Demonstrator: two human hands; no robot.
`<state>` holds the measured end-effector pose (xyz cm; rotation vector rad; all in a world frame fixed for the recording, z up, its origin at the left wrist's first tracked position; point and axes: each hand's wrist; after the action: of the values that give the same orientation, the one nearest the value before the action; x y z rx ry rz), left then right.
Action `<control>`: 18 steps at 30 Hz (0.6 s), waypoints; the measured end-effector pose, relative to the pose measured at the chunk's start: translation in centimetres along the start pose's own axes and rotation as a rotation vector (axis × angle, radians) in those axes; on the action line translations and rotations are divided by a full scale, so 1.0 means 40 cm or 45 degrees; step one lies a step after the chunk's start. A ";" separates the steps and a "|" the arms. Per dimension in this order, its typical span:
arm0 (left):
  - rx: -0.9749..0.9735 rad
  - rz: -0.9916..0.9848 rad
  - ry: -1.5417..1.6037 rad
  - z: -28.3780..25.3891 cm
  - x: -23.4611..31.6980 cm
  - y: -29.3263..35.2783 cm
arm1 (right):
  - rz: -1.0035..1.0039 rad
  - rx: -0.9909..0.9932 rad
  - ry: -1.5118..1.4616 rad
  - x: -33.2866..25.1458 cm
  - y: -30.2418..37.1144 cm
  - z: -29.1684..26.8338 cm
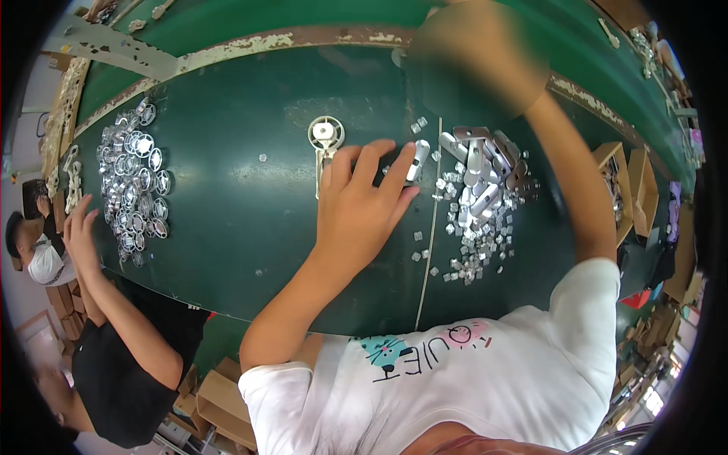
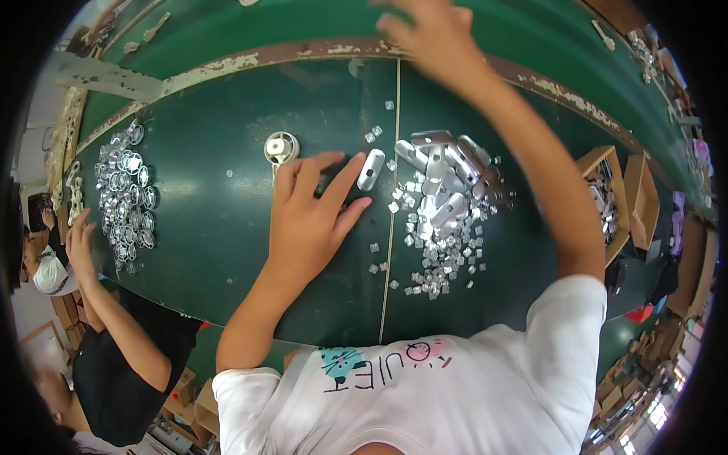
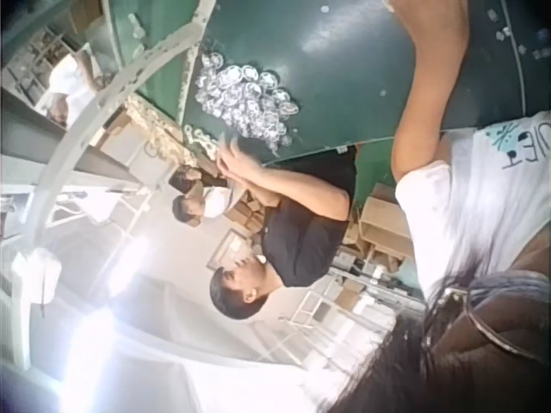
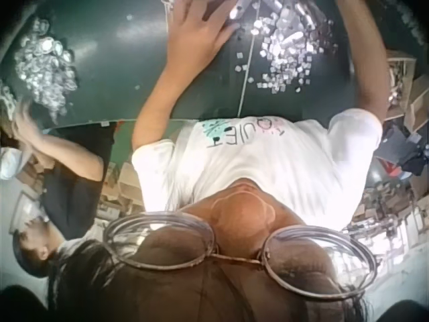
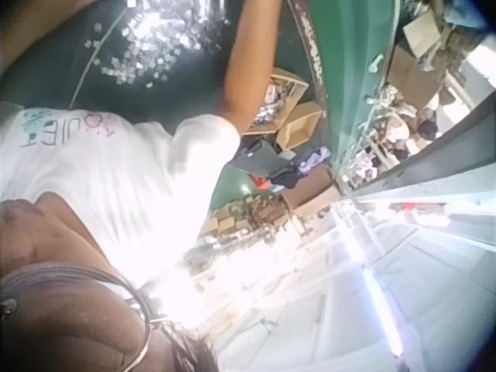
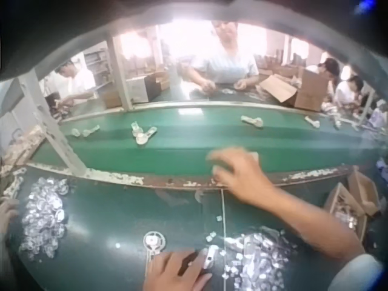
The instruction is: The person assembles components by fitting small metal pieces into metal plates, attaching the plates to plastic housings, and placing the assembled parts onto the conveyor belt.
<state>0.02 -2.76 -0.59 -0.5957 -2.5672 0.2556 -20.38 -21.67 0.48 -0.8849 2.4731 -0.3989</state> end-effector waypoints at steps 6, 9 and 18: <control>-0.030 0.041 -0.098 0.027 0.005 0.012 | -0.245 -0.332 0.050 -0.238 0.285 -0.083; -0.050 0.077 -0.111 0.032 0.004 0.020 | -0.229 -0.392 -0.068 -0.231 0.315 -0.075; -0.016 -0.052 -0.038 0.031 0.028 0.010 | -0.230 -0.597 0.111 -0.244 0.323 -0.070</control>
<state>-1.32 -1.96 -1.30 -0.5473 -2.6085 0.2358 -21.91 -5.29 0.75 -1.3057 2.6223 0.0980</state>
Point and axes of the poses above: each hand's wrist, its own y-axis away from the middle knuckle, its own z-axis out of the palm, x = y × z, and after that the axes turned 9 degrees about -x, right-handed
